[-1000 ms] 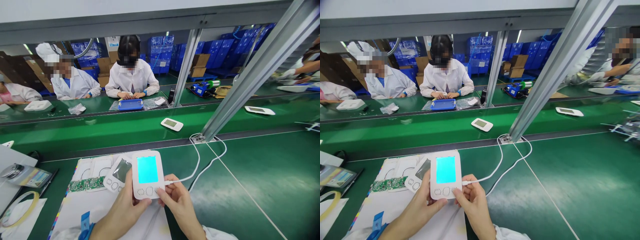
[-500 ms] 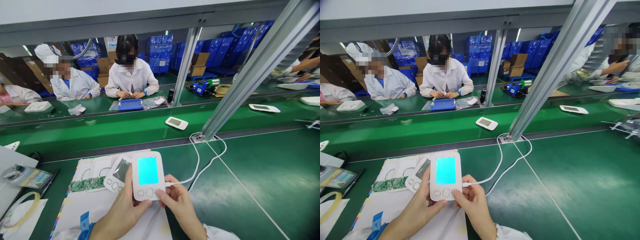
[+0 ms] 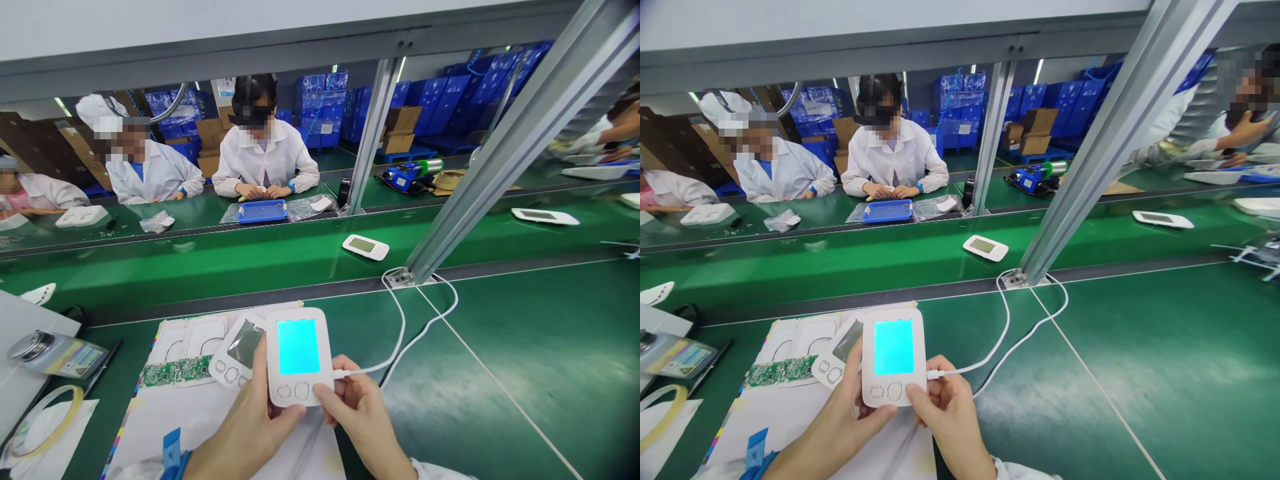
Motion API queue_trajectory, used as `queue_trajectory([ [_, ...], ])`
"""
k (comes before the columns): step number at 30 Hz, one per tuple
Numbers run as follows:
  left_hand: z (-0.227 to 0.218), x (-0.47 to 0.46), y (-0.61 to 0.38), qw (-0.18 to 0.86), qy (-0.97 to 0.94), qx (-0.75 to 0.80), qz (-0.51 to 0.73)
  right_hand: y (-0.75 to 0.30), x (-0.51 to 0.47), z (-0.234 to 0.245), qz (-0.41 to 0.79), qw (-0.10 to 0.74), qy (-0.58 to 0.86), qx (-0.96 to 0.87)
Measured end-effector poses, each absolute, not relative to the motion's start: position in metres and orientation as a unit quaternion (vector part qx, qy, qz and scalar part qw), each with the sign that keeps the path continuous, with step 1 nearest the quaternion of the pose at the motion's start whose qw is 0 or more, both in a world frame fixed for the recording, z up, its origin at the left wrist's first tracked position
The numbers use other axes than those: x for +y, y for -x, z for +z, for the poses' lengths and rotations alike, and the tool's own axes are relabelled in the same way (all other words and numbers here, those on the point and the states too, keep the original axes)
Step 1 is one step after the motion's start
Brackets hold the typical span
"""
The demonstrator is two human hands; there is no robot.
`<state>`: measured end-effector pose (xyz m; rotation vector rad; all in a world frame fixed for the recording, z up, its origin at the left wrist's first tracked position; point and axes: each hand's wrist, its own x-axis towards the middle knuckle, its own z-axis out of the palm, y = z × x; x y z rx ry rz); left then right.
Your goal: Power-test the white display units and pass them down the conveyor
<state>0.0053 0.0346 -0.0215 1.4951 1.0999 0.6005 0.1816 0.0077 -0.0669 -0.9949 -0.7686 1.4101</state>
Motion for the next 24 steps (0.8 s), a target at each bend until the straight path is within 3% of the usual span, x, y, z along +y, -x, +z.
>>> queue_trajectory([
  [13, -0.034, 0.039, -0.004, 0.512, -0.641, 0.461, 0.338, -0.178, 0.006, -0.066, 0.602, 0.584, 0.393, -0.377],
  [24, -0.028, 0.035, -0.004, 0.472, -0.649, 0.499, 0.328, -0.179, 0.01, -0.066, 0.604, 0.604, 0.396, -0.339],
])
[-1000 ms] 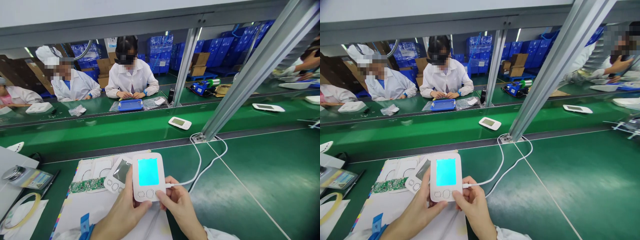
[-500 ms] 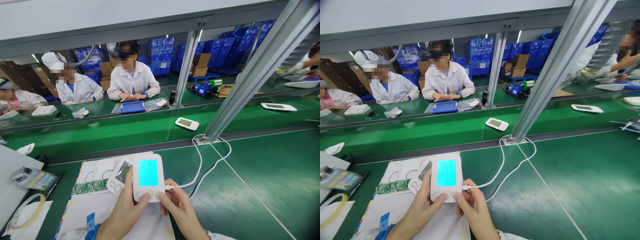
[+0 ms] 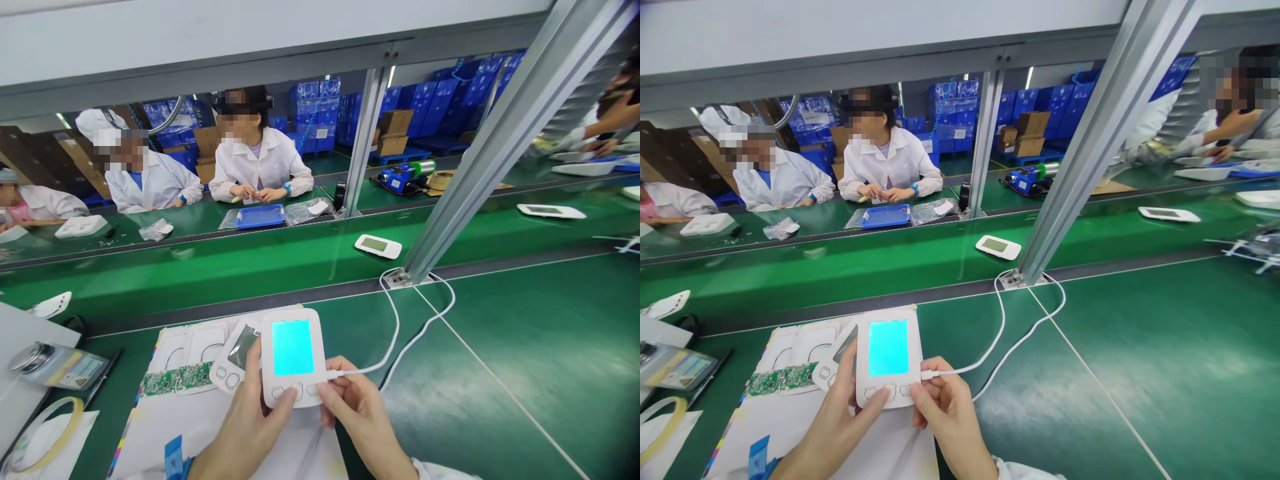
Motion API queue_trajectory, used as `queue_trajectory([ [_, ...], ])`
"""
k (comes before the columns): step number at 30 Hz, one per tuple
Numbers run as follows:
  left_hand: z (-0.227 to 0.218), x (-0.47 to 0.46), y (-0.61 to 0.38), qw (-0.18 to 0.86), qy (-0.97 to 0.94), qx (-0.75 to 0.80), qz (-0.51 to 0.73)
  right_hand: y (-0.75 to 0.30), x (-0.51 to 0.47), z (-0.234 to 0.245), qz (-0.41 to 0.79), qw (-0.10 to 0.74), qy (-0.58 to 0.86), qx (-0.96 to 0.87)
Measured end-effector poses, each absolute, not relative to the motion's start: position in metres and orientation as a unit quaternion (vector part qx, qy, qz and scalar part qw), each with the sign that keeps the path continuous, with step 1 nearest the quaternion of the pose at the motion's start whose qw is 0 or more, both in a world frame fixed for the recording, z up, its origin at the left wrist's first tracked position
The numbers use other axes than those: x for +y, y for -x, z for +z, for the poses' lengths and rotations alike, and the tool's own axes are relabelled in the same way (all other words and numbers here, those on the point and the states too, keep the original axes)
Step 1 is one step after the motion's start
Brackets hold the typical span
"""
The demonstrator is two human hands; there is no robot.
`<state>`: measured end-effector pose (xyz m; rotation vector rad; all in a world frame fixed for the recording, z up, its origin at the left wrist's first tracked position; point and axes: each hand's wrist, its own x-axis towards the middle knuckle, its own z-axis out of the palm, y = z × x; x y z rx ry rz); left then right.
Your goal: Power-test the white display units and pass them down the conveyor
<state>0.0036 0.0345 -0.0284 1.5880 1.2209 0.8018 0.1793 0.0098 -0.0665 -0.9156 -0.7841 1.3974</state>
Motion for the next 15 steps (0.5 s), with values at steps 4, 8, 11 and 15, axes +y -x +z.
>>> queue_trajectory([
  [4, -0.026, 0.036, -0.0039, 0.47, -0.656, 0.501, 0.312, -0.1796, 0.0091, -0.0644, 0.603, 0.601, 0.399, -0.341],
  [8, -0.026, 0.0372, -0.0031, 0.475, -0.654, 0.501, 0.309, -0.18, 0.0088, -0.0632, 0.601, 0.6, 0.399, -0.347],
  [11, -0.0277, 0.0374, -0.0026, 0.478, -0.655, 0.496, 0.309, -0.1799, 0.0083, -0.0635, 0.599, 0.599, 0.403, -0.348],
  [15, -0.0301, 0.0371, -0.0023, 0.472, -0.656, 0.494, 0.321, -0.179, 0.0078, -0.0653, 0.595, 0.601, 0.403, -0.349],
])
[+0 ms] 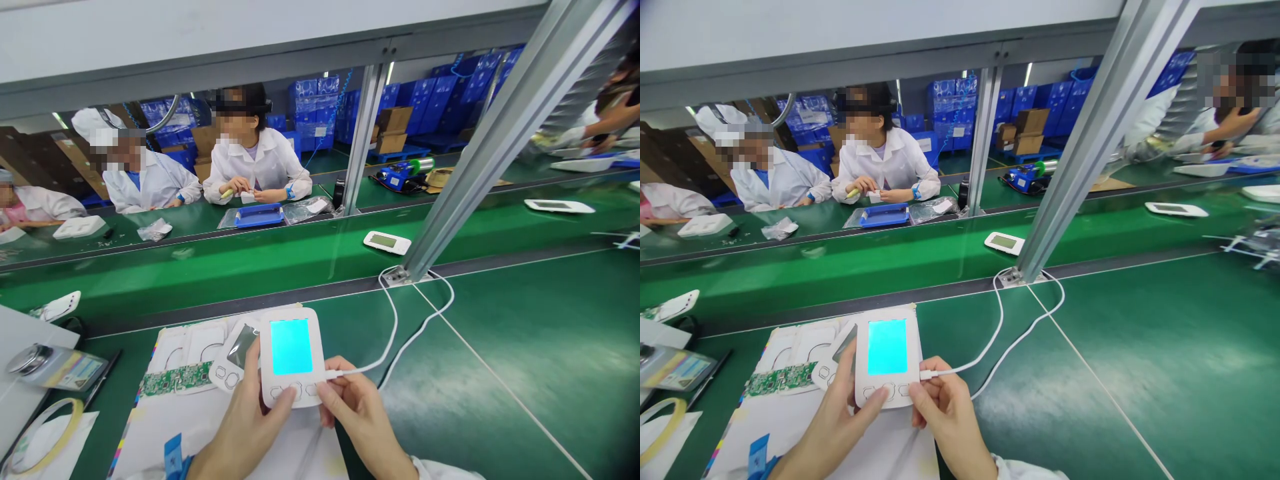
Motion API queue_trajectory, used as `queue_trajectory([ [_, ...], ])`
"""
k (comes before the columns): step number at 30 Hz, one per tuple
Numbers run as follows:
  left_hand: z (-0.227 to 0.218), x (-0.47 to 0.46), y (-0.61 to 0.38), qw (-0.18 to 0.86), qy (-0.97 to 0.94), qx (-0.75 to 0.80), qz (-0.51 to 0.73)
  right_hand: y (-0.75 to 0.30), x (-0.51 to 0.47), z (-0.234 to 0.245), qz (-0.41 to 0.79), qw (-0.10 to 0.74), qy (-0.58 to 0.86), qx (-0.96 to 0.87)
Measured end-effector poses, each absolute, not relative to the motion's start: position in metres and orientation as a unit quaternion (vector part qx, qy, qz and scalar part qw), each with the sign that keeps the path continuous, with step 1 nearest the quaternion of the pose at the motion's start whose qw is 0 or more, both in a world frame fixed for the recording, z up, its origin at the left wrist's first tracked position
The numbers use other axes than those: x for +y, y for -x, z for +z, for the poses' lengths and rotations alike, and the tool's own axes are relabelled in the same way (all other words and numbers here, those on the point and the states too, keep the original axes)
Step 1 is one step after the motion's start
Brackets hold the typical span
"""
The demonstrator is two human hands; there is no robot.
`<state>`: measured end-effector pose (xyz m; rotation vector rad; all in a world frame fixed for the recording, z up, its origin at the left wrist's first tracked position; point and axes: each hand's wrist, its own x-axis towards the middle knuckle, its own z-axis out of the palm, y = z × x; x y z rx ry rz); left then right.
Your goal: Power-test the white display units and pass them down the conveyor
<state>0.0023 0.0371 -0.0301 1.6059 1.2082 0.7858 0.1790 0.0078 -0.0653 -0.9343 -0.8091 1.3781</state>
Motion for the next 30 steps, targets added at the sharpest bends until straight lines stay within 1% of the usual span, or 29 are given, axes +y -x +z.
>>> queue_trajectory([
  [3, -0.032, 0.036, 0.0, 0.468, -0.656, 0.499, 0.32, -0.179, 0.008, -0.067, 0.594, 0.602, 0.401, -0.352],
  [9, -0.036, 0.036, 0.01, 0.521, -0.67, 0.468, 0.246, -0.181, 0.008, -0.068, 0.572, 0.619, 0.396, -0.363],
  [16, -0.032, 0.04, 0.014, 0.519, -0.677, 0.466, 0.234, -0.181, 0.007, -0.071, 0.579, 0.616, 0.392, -0.362],
  [20, -0.033, 0.043, 0.01, 0.524, -0.655, 0.459, 0.292, -0.181, 0.007, -0.067, 0.582, 0.607, 0.397, -0.368],
  [23, -0.032, 0.058, 0.009, 0.595, -0.581, 0.445, 0.333, -0.182, 0.008, -0.065, 0.585, 0.583, 0.416, -0.381],
  [25, -0.028, 0.076, 0.016, 0.617, -0.536, 0.457, 0.351, -0.183, 0.01, -0.065, 0.588, 0.581, 0.432, -0.36],
  [27, -0.021, 0.098, 0.027, 0.588, -0.521, 0.482, 0.388, -0.183, 0.012, -0.066, 0.586, 0.589, 0.444, -0.334],
  [30, -0.009, 0.123, 0.045, 0.502, -0.532, 0.506, 0.457, -0.183, 0.013, -0.067, 0.583, 0.587, 0.452, -0.335],
])
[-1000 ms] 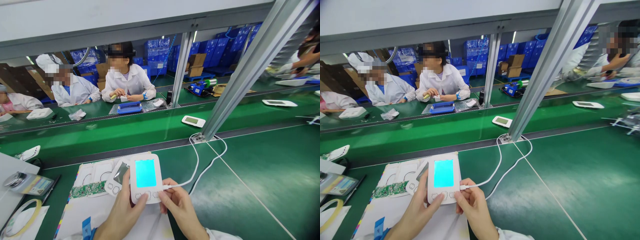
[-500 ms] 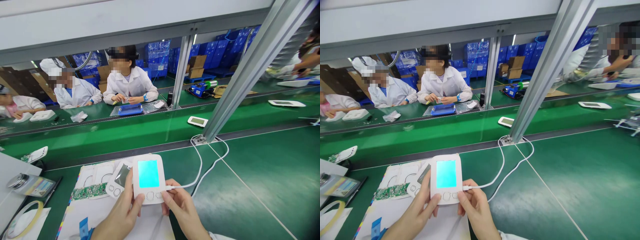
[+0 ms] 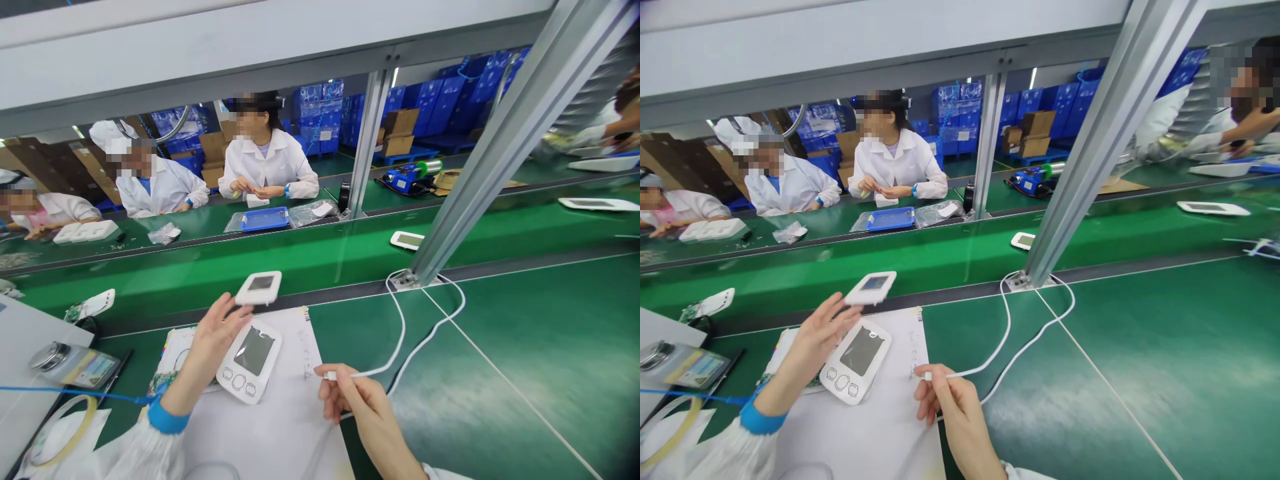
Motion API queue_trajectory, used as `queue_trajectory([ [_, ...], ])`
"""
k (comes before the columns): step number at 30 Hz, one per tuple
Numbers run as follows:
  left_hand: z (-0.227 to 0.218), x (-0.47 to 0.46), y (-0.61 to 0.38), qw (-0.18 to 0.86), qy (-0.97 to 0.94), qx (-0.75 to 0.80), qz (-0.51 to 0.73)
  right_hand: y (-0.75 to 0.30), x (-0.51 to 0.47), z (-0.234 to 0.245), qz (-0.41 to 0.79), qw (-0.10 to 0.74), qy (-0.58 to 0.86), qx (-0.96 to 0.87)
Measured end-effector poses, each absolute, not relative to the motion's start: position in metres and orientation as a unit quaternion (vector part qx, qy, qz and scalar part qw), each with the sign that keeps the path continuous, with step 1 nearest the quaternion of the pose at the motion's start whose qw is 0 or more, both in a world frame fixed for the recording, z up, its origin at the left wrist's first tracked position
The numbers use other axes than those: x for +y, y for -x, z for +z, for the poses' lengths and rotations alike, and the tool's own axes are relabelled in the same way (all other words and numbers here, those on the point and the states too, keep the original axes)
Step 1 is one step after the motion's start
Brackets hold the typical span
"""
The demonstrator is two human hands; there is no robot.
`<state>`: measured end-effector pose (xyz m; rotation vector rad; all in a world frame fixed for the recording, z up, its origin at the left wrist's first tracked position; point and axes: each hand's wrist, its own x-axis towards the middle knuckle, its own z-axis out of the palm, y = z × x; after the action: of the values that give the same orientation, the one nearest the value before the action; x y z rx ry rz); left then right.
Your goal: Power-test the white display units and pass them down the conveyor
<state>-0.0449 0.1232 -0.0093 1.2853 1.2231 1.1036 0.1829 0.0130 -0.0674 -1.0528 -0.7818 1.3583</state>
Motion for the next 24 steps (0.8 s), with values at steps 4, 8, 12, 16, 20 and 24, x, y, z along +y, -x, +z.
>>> queue_trajectory([
  [4, -0.007, 0.124, 0.052, 0.402, -0.59, 0.547, 0.437, -0.182, 0.012, -0.068, 0.585, 0.574, 0.452, -0.352],
  [8, -0.015, 0.106, 0.043, 0.365, -0.619, 0.582, 0.381, -0.182, 0.011, -0.07, 0.571, 0.567, 0.467, -0.367],
  [12, -0.008, 0.099, 0.036, 0.396, -0.612, 0.581, 0.364, -0.181, 0.01, -0.07, 0.545, 0.578, 0.471, -0.383],
  [16, 0.0, 0.09, 0.023, 0.513, -0.58, 0.514, 0.369, -0.182, 0.008, -0.066, 0.544, 0.611, 0.449, -0.359],
  [20, -0.008, 0.076, 0.003, 0.628, -0.482, 0.471, 0.389, -0.182, 0.002, -0.063, 0.556, 0.605, 0.428, -0.377],
  [24, -0.017, 0.069, -0.006, 0.67, -0.42, 0.456, 0.408, -0.181, -0.001, -0.064, 0.552, 0.601, 0.425, -0.391],
])
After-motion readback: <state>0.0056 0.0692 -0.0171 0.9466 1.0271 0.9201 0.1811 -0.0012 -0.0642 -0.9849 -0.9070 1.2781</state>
